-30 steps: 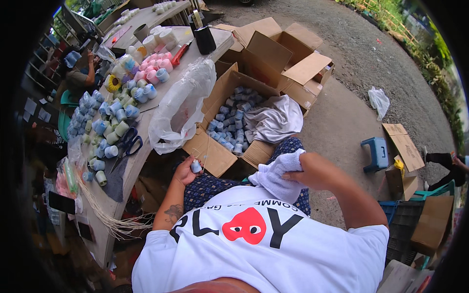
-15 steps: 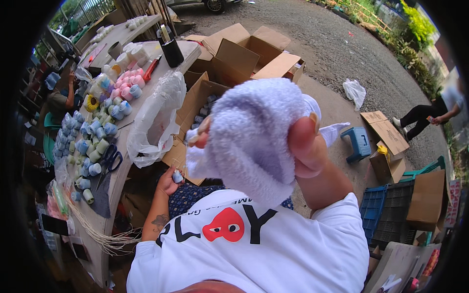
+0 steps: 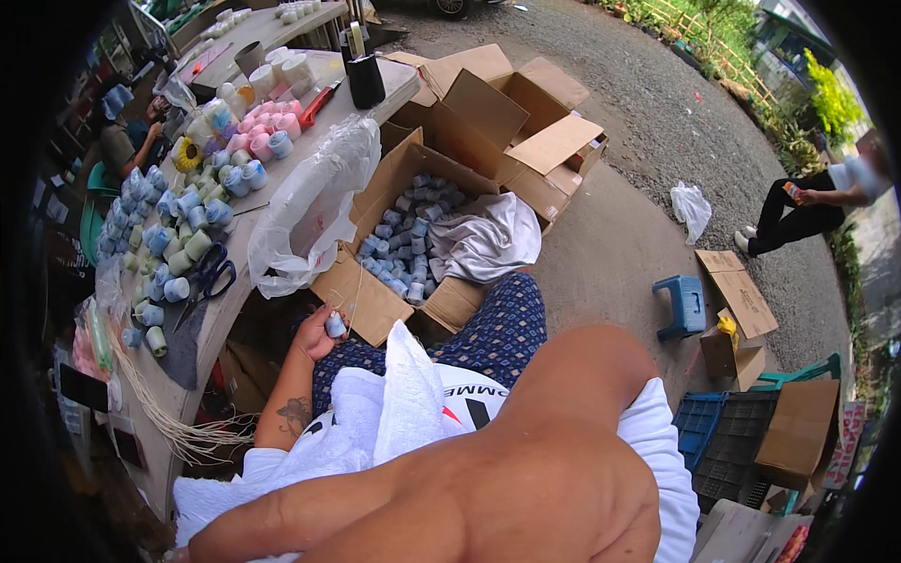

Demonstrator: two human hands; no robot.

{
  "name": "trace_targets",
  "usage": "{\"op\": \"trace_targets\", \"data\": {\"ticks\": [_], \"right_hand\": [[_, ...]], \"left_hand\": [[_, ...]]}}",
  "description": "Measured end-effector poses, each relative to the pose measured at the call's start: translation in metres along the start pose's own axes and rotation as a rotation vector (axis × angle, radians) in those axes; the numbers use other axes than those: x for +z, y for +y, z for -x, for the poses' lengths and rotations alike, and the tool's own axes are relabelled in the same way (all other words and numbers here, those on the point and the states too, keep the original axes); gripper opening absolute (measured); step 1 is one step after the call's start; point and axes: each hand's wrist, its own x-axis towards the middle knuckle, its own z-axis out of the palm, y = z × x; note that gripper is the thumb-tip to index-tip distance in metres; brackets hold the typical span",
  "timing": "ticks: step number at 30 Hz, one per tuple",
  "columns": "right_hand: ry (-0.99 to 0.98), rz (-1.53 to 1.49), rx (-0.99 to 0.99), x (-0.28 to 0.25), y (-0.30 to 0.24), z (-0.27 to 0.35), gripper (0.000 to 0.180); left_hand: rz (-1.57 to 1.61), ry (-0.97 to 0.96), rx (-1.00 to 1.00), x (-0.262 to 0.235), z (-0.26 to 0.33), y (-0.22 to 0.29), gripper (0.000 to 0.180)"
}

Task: The person sits at a table and repeatedly picks up small cylindrical craft items, wraps string around them, and secures them with a knot. They use scissors to cut the string and place the finished items into a cardboard box.

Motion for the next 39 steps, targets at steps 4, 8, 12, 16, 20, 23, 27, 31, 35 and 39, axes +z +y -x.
{"op": "trace_targets", "data": {"ticks": [4, 8, 12, 16, 20, 23, 27, 31, 35, 39], "right_hand": [[-0.021, 0.041, -0.009, -0.001, -0.007, 0.004, 0.039], [-0.051, 0.079, -0.019, 0.001, -0.012, 0.003, 0.038], [-0.021, 0.165, -0.046, 0.009, -0.015, 0.007, 0.037], [0.025, 0.282, -0.11, 0.013, -0.009, 0.01, 0.036], [0.12, 0.522, -0.234, 0.0, 0.015, 0.025, 0.035], [0.222, 0.758, -0.341, -0.012, 0.033, 0.042, 0.034], [0.338, 1.001, -0.431, -0.032, 0.049, 0.056, 0.033], [0.595, 0.739, -0.27, -0.032, 0.038, 0.046, 0.034], [0.378, 0.196, -0.096, -0.026, 0.03, 0.007, 0.034], [-0.055, 0.183, -0.133, 0.001, 0.026, -0.026, 0.029]], "left_hand": [[-0.046, -0.026, 0.014, -0.001, -0.001, 0.0, 0.027], [-0.108, 0.034, 0.027, -0.01, -0.002, -0.007, 0.028], [-0.169, 0.033, 0.016, -0.003, -0.006, -0.003, 0.027], [-0.069, 0.011, -0.023, -0.011, -0.006, -0.006, 0.023], [-0.086, 0.007, -0.016, -0.015, -0.008, -0.007, 0.024], [-0.078, -0.006, -0.011, -0.005, -0.008, -0.006, 0.027], [-0.091, -0.021, -0.042, -0.012, -0.015, -0.009, 0.03], [-0.103, -0.011, -0.041, -0.011, -0.019, -0.007, 0.027], [-0.072, 0.045, -0.011, -0.01, -0.024, -0.008, 0.025], [-0.056, 0.034, 0.018, -0.013, -0.014, -0.001, 0.022]]}}
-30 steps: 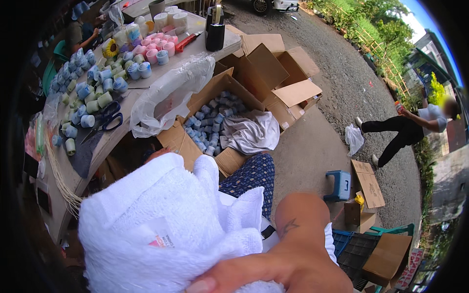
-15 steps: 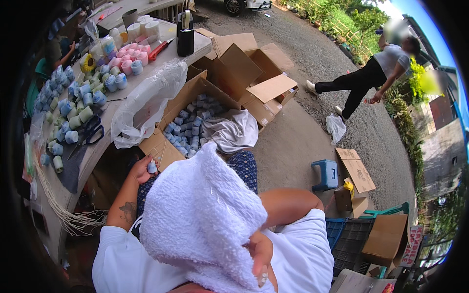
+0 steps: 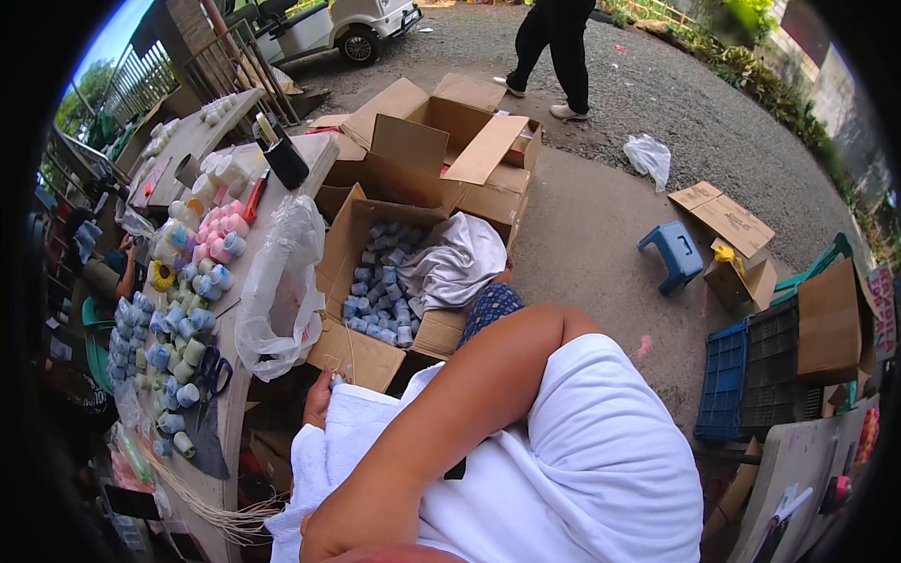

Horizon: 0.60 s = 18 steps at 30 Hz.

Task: The person sits at a table and repeatedly picks up small cylindrical craft items, wraps string around them, and secures them with a knot. They use scissors to cut the string and place the finished items into a cardboard box.

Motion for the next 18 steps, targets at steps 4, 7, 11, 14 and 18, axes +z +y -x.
{"op": "trace_targets", "data": {"ticks": [4, 7, 11, 14, 18], "right_hand": [[-0.301, 0.031, 0.017, -0.002, 0.002, 0.01, 0.027], [-0.186, 0.118, 0.096, -0.013, -0.043, 0.035, 0.019], [-0.385, 0.389, 0.279, -0.017, -0.124, 0.026, 0.023], [-0.312, 0.454, 0.183, 0.001, -0.156, 0.027, 0.021], [-0.158, 0.42, 0.507, 0.015, -0.213, 0.073, 0.026]], "left_hand": [[0.035, -0.052, -0.023, 0.001, 0.012, 0.002, 0.021], [0.066, -0.114, -0.004, 0.0, 0.011, 0.002, 0.021], [0.073, -0.092, -0.029, 0.003, 0.009, 0.002, 0.024], [0.074, -0.082, -0.032, 0.002, 0.009, 0.0, 0.024], [0.092, -0.095, -0.02, 0.007, 0.006, 0.001, 0.023]]}}
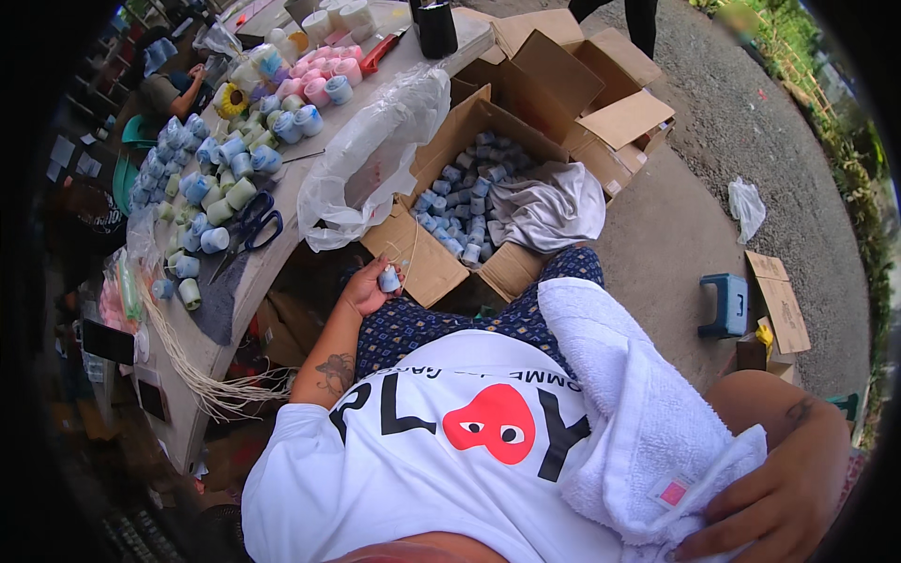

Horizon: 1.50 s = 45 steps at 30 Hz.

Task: The person sits at a table and repeatedly picks up small cylindrical craft items, wraps string around them, and secures them with a knot. They use scissors to cut the string and place the finished items into a cardboard box.

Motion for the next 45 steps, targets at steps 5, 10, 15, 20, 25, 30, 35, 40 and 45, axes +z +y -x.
{"op": "trace_targets", "data": {"ticks": [5, 10, 15, 20, 25, 30, 35, 40, 45], "right_hand": [[0.856, 0.008, 0.596, 0.029, -0.014, 0.027, 0.029], [0.901, -0.3, 0.82, 0.036, 0.116, -0.003, 0.041], [0.271, 0.489, 1.284, 0.104, 0.283, 0.0, 0.049], [0.548, 0.398, 1.025, 0.087, 0.319, -0.027, 0.036], [1.128, -0.133, 0.42, 0.049, 0.324, -0.075, 0.027], [1.402, -0.642, 0.156, 0.043, 0.309, -0.1, 0.031], [1.492, -0.882, 0.169, 0.05, 0.309, -0.103, 0.03], [1.454, -0.839, 0.253, 0.053, 0.308, -0.099, 0.027], [1.444, -0.809, 0.264, 0.058, 0.312, -0.093, 0.023]], "left_hand": [[0.047, 0.012, 0.009, -0.003, 0.01, 0.001, 0.02], [0.013, 0.036, 0.022, 0.001, 0.001, 0.003, 0.021], [-0.017, -0.031, 0.009, 0.013, 0.005, 0.004, 0.022], [-0.068, -0.17, 0.151, 0.085, 0.028, 0.044, 0.022], [-0.017, -0.31, 0.273, 0.183, 0.041, 0.051, 0.022], [0.033, -0.292, 0.207, 0.219, 0.048, 0.03, 0.022], [0.033, -0.282, 0.161, 0.221, 0.05, 0.01, 0.026], [-0.104, -0.258, 0.182, 0.216, 0.048, 0.002, 0.023], [-0.306, -0.284, 0.248, 0.202, 0.047, -0.002, 0.021]]}}
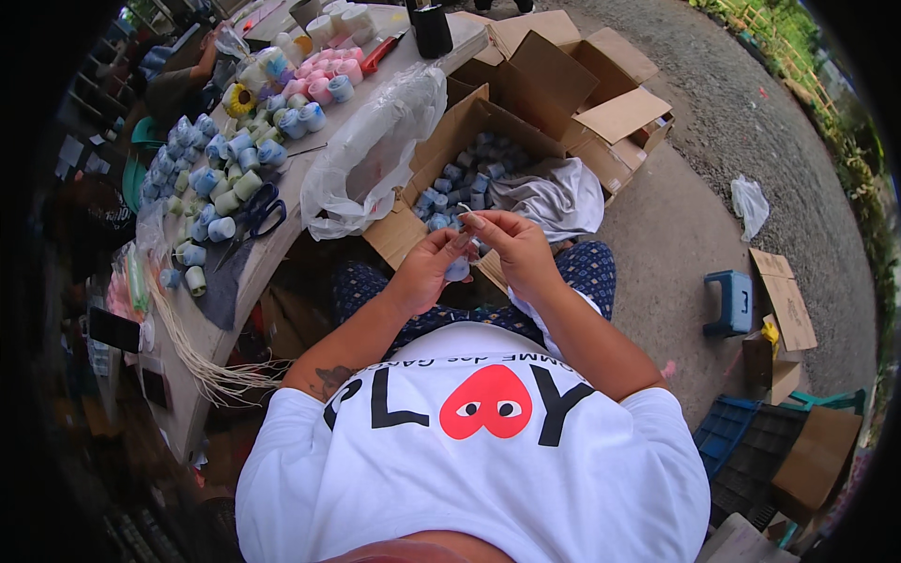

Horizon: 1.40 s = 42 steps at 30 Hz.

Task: The person sits at a table and repeatedly picks up small cylindrical craft items, wraps string around them, and secures them with a knot. They use scissors to cut the string and place the finished items into a cardboard box.

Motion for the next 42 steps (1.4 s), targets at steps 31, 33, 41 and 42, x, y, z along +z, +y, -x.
{"op": "trace_targets", "data": {"ticks": [31, 33, 41, 42], "right_hand": [[-0.098, 0.929, -0.503, 0.008, -0.028, 0.037, 0.009], [-0.076, 0.905, -0.472, 0.008, -0.028, 0.036, 0.009], [-0.107, 0.933, -0.471, 0.011, -0.03, 0.029, 0.009], [-0.11, 0.928, -0.464, 0.012, -0.029, 0.029, 0.008]], "left_hand": [[-0.903, 0.052, 0.894, 0.016, 0.012, 0.023, 0.007], [-0.918, 0.067, 0.916, 0.016, 0.011, 0.023, 0.007], [-0.917, 0.044, 0.948, 0.012, 0.008, 0.023, 0.009], [-0.936, 0.055, 0.963, 0.009, 0.008, 0.021, 0.01]]}}
